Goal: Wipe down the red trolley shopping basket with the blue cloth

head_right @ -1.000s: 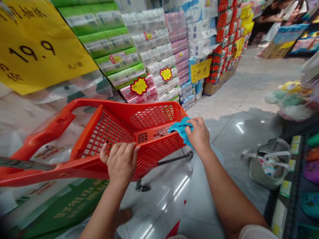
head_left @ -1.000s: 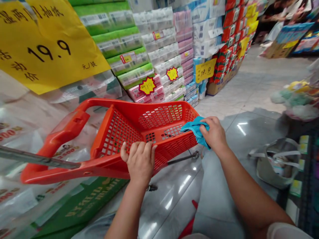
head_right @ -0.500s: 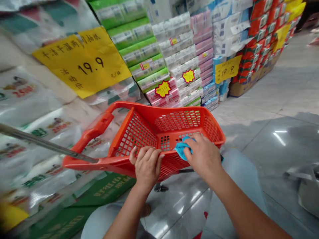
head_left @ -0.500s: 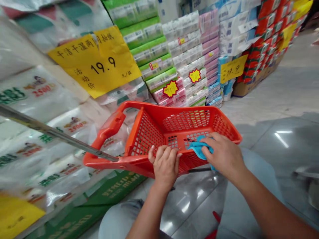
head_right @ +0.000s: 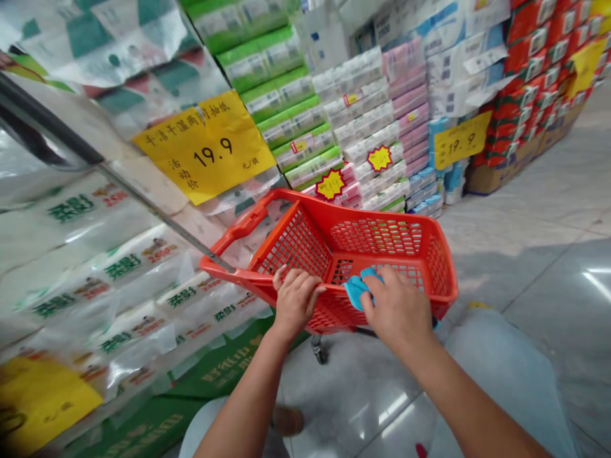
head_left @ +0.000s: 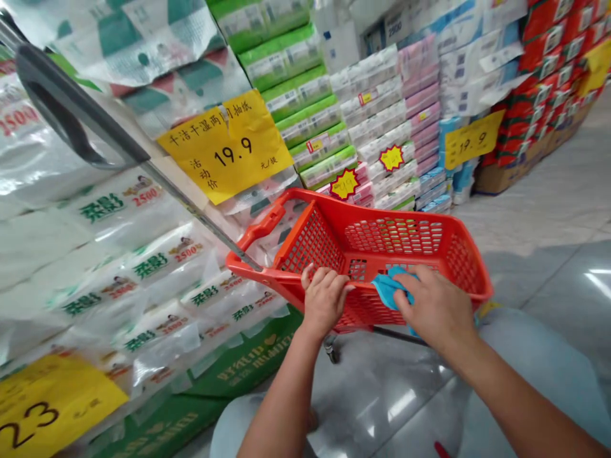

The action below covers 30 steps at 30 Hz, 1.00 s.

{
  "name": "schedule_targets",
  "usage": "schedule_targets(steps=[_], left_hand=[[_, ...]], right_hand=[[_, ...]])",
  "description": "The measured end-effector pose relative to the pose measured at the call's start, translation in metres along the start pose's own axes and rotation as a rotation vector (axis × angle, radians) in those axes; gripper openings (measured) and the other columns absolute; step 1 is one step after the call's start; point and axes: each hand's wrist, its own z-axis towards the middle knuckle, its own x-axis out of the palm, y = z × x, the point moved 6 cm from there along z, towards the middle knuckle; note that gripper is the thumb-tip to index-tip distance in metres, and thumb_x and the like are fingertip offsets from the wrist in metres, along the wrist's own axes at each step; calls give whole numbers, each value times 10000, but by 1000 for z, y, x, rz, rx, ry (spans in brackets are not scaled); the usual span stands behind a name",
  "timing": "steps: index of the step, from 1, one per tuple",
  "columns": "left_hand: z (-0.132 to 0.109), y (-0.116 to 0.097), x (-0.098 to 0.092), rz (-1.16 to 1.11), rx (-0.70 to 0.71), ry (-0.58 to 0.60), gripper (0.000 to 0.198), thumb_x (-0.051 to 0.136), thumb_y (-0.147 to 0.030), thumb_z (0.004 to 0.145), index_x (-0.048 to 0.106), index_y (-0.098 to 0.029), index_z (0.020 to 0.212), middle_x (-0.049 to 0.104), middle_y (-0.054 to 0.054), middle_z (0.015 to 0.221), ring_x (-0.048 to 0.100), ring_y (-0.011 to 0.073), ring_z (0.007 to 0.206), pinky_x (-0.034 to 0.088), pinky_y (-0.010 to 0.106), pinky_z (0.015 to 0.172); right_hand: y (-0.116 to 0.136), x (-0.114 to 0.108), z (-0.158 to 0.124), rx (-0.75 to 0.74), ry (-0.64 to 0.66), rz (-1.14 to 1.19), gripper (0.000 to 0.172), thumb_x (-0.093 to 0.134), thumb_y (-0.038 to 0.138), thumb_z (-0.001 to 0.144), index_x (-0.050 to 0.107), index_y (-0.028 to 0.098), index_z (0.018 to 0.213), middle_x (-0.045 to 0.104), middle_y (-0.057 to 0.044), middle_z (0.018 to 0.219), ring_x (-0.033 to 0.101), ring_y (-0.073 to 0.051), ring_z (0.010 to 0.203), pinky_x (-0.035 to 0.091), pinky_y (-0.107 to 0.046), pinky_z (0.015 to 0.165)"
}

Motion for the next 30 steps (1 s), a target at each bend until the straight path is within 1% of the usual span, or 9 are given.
schedule_targets(steps=[3,6,8,12,15,19,23,26,30], left_hand=[[1,12,0,9,48,-20,208,514,-367,1003,668,-241,944,713,-7,848,615,195,929,210,455,1148],[-4,20,-3,-11,67,-27,197,515,-357,1001,662,-234,956,714,-6,864,616,198,954,214,452,1138],[-7,23,-5,-40,56,-14,191,525,-363,992,663,-233,962,708,-3,866,616,204,989,209,455,1146],[-9,22,-9,-98,19,-9,211,527,-389,974,670,-238,938,697,1,845,615,210,1015,199,461,1158],[-10,18,-14,-137,-18,-37,234,517,-385,974,667,-240,870,687,-5,801,617,203,980,209,467,1145],[-17,13,-23,-194,-24,-66,257,492,-333,978,654,-244,800,678,-18,758,615,193,937,222,473,1120],[-25,17,-32,-232,19,-93,263,510,-312,974,637,-236,756,652,-29,719,615,179,901,237,463,1099],[-25,28,-33,-233,37,-92,290,514,-299,977,607,-222,713,639,-32,693,614,168,864,275,451,1074],[-19,51,-24,-196,38,-96,359,501,-304,985,563,-209,644,647,-28,680,622,157,822,327,444,1063]], right_hand=[[10,2,3,2,1,31,249,525,251,937,760,230,1016,703,-73,1019,621,-208,859,404,-314,736],[20,2,4,-16,36,51,251,520,229,943,753,222,1038,701,-77,1048,635,-210,878,416,-320,758],[23,3,5,-26,103,52,236,530,252,952,753,225,1024,698,-80,1044,645,-217,878,425,-325,747],[20,8,8,-47,276,82,219,602,410,944,757,271,1012,694,-73,1071,661,-258,933,458,-340,728],[15,9,3,-82,325,101,183,619,399,938,751,290,1002,688,-59,1068,663,-262,966,484,-348,755],[20,4,-20,-72,269,110,173,593,374,947,742,296,984,673,-51,1001,668,-238,868,493,-347,712],[44,-6,-45,-72,135,113,147,592,317,937,729,263,928,659,-63,978,647,-228,849,491,-359,741],[65,-11,-53,-74,81,178,131,597,239,909,721,265,941,655,-53,958,635,-198,819,476,-327,731],[87,-18,-48,-111,76,239,161,635,130,816,708,251,893,645,-27,874,625,-178,770,460,-297,703]])
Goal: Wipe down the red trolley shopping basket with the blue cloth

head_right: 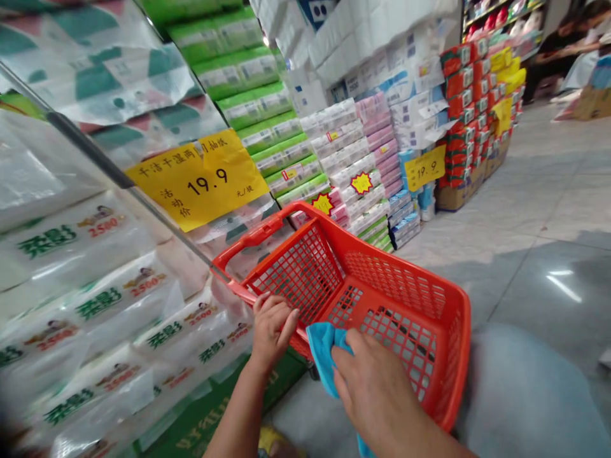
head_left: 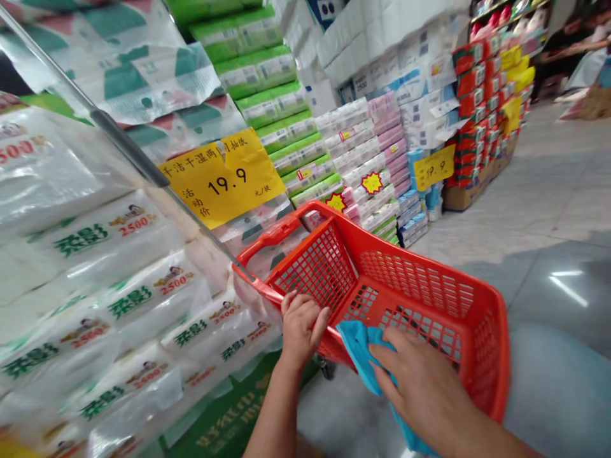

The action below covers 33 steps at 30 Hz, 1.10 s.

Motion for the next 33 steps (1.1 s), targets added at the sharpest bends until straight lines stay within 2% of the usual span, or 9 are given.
schedule_targets(steps=[6,10,13,15,17,19,23,29,33], left_hand=[[4,42,12,-36,-83,-14,429,479,-353,986,569,-212,590,663,-10,707,637,167,873,327,481,1148],[5,62,20,-76,-164,-47,401,448,-353,995,631,-223,663,684,9,744,640,209,1045,248,572,1218],[1,72,28,-116,-230,-92,367,395,-335,1017,687,-218,828,746,57,1033,546,240,1302,270,592,1221],[-7,74,32,-166,-294,-147,336,373,-330,1027,686,-207,1023,637,102,1374,381,253,1477,293,582,1222],[-23,71,36,-240,-375,-211,340,412,-340,1018,599,-222,1277,408,119,1601,235,260,1556,256,577,1246],[-42,63,40,-317,-464,-260,493,491,-344,991,434,-269,1475,230,108,1686,175,265,1574,196,564,1271],[-71,41,43,-467,-607,-324,767,536,-256,954,144,-319,1611,158,80,1706,184,256,1569,229,501,1279],[-73,40,29,-658,-650,-354,803,500,-161,895,161,-309,1609,192,39,1700,197,217,1562,222,422,1282],[-74,54,24,-772,-662,-355,843,547,-176,860,172,-280,1608,170,51,1705,179,208,1567,184,396,1288]], right_hand=[[16,2,1,-45,221,4,158,654,98,793,683,250,821,672,-18,871,663,-212,791,468,-312,681],[16,13,3,35,456,-14,201,602,180,877,676,241,1054,692,-59,1000,702,-235,834,481,-319,675],[22,24,19,59,534,42,364,583,283,922,598,239,1283,691,-94,1092,706,-252,871,495,-334,706],[30,30,30,44,555,95,405,567,324,943,567,235,1338,688,-102,1122,700,-256,925,504,-342,753],[40,33,35,20,580,92,339,529,301,963,600,227,1286,685,-100,1133,692,-251,957,506,-340,777],[47,31,29,-11,612,56,263,511,228,950,643,222,1177,687,-88,1109,691,-246,936,500,-335,752],[52,20,-3,-113,653,94,206,553,153,879,652,244,1035,695,-28,985,687,-216,844,460,-308,681],[21,0,-45,-331,706,143,161,619,125,811,643,250,912,701,23,899,657,-168,775,425,-282,649],[-31,-16,-33,-125,612,-109,164,543,100,833,640,225,877,679,-16,839,658,-180,739,419,-289,649]])
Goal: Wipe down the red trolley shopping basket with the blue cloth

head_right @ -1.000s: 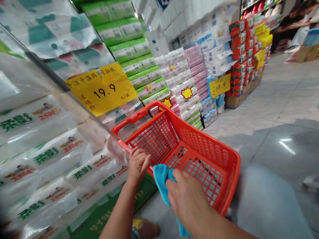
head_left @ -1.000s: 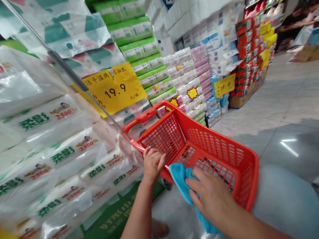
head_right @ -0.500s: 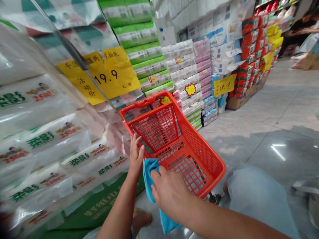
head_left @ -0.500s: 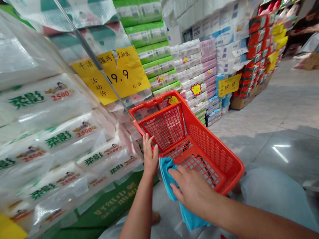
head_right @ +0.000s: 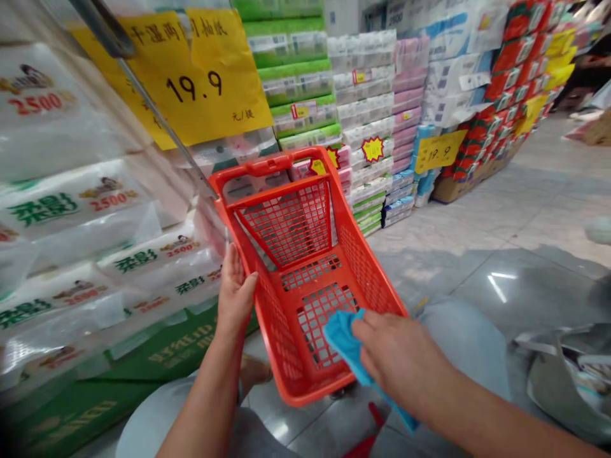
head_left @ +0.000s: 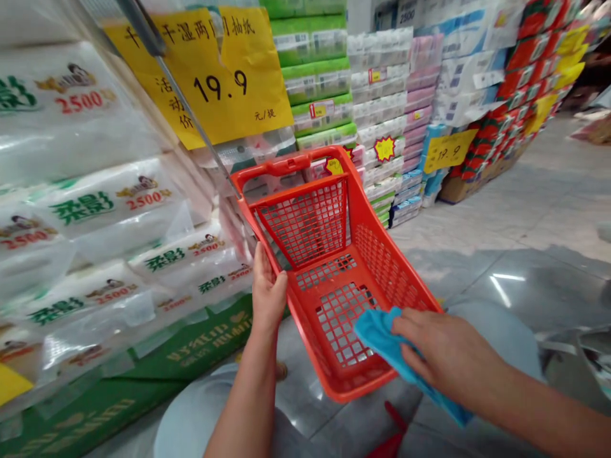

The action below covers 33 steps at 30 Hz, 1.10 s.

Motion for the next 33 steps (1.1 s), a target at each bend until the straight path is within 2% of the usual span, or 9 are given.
schedule_targets(steps=[2,7,11,16,18,22,28,31,33], left_hand=[[2,2,-3,-34,-1,9,843,570,-190,850,199,-273,1603,193,55,1700,189,211,1566,184,393,1291],[3,2,-10,-89,-2,41,808,609,-247,861,254,-291,1585,214,42,1695,214,222,1561,203,397,1291],[3,2,-15,-100,-10,47,787,633,-272,861,290,-297,1568,221,39,1694,220,231,1561,200,415,1295],[2,3,-11,-94,5,7,730,616,-325,892,314,-297,1556,227,26,1692,189,231,1570,185,410,1301],[0,3,-10,-84,16,-11,717,610,-348,902,315,-300,1554,230,14,1691,166,228,1575,162,402,1306],[-2,4,-6,-84,18,-10,764,629,-385,883,285,-318,1562,232,-3,1688,179,251,1572,185,414,1302],[-2,5,0,-59,0,-37,750,554,-360,894,238,-327,1573,259,-19,1673,227,268,1558,236,428,1291],[-3,5,1,-75,11,-64,762,530,-290,871,232,-330,1572,258,-33,1672,239,245,1555,241,401,1294],[-5,7,1,-121,0,-76,801,542,-225,832,248,-340,1567,255,-53,1674,230,223,1558,237,372,1298]], right_hand=[[-11,-4,1,93,27,-62,162,523,104,847,639,217,861,675,-32,827,672,-200,740,413,-298,637],[17,3,12,-24,257,41,170,532,157,869,670,229,937,715,-36,932,699,-224,831,430,-313,677],[17,2,31,8,373,-13,210,536,165,867,710,202,978,757,-76,972,725,-258,887,454,-325,704],[26,8,50,-264,539,100,316,620,114,816,765,273,1047,784,-27,1004,739,-209,948,504,-276,779],[24,19,61,-257,632,-10,334,665,87,776,784,263,1035,789,-46,962,748,-238,914,530,-299,753],[26,30,118,-144,612,-249,235,704,43,711,802,163,888,780,-131,895,742,-299,894,555,-367,749],[50,63,237,-20,527,-154,267,706,230,878,721,150,1132,727,-127,1147,684,-284,1082,561,-426,887],[44,89,261,45,555,-138,309,545,305,1017,644,87,1212,647,-89,1237,653,-203,1090,532,-384,948],[36,102,263,74,567,-140,398,337,262,1091,593,7,1257,573,-68,1295,623,-173,1106,471,-342,977]])
